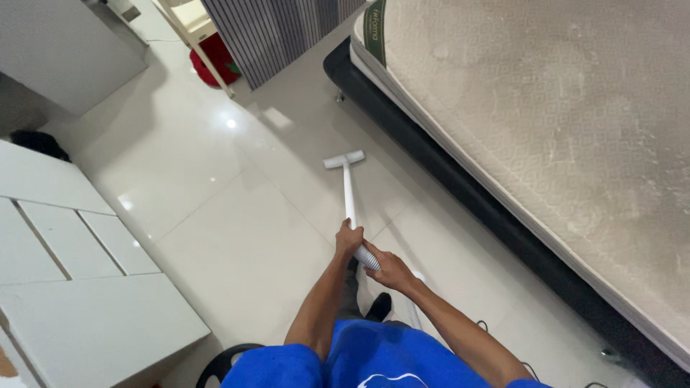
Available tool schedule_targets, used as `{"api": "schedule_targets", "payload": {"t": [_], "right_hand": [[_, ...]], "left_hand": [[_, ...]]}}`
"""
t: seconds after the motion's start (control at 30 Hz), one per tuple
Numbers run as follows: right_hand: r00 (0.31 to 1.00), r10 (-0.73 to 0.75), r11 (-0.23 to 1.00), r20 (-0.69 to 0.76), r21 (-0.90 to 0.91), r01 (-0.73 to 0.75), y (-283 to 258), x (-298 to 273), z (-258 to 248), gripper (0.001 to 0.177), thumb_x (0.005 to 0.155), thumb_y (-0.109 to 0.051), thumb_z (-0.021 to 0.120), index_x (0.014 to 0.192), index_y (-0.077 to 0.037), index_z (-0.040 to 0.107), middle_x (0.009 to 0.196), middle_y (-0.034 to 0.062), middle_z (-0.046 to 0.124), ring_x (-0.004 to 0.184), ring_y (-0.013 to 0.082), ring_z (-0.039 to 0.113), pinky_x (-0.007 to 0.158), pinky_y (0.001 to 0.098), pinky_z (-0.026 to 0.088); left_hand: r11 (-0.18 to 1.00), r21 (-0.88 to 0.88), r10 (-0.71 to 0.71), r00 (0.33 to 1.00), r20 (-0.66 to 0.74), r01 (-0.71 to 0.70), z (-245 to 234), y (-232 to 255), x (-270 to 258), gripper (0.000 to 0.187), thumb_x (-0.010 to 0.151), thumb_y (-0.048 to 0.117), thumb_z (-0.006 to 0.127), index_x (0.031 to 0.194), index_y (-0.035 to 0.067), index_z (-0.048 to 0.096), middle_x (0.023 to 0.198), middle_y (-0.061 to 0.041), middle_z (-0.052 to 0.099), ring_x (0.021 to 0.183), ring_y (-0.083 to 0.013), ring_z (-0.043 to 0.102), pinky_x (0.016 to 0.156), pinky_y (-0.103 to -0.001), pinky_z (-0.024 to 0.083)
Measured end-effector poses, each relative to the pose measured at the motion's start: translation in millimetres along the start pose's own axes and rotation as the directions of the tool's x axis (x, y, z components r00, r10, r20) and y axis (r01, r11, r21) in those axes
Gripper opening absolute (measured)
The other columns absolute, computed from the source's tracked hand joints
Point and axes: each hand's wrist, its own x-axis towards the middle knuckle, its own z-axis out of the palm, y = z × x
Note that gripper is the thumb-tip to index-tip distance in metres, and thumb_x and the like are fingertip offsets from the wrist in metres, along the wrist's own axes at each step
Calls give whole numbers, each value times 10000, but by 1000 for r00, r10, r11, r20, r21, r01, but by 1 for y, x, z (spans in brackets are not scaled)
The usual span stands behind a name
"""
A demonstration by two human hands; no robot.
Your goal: The person uses a vacuum cleaner with a long wand and floor head to clean the tiled floor along the side of a bed. They move the vacuum head back and forth in a repetitive motion, covering the area between the bed and a nearby white cabinet.
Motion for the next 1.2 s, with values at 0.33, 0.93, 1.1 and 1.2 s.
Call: {"api": "schedule_targets", "payload": {"t": [0.33,0.93,1.1,1.2], "right_hand": [[998,51,999,34,-16,-51,-14,39,2,873,842,-239,722,1599,-265,290,1129,238,725,1045,413,699,911,492,538],[991,137,990,-1,31,-137,-42,173,-26,839,807,-225,744,1559,-269,373,1181,196,727,1091,396,695,933,488,539],[979,201,978,21,49,-201,-59,195,-40,874,801,-194,710,1586,-289,338,1099,203,744,1047,385,710,937,478,542],[982,188,980,-18,68,-187,-68,205,-47,919,775,-166,688,1601,-275,300,1060,208,745,1015,396,711,903,484,546]], "left_hand": [[1000,-23,2,1000,-6,-2,-24,4,29,746,808,297,592,1488,17,465,1291,-341,630,1247,-452,615,1101,-445,465],[983,119,-148,984,96,137,-59,47,154,786,855,280,540,1587,137,292,1296,-314,636,1215,-448,636,1082,-481,477],[989,111,-111,990,83,101,-74,62,174,801,845,271,567,1583,110,299,1276,-344,637,1212,-459,633,1081,-479,482],[995,75,-63,996,64,58,-78,68,185,785,842,276,587,1560,76,340,1272,-352,637,1210,-463,637,1077,-473,489]]}}
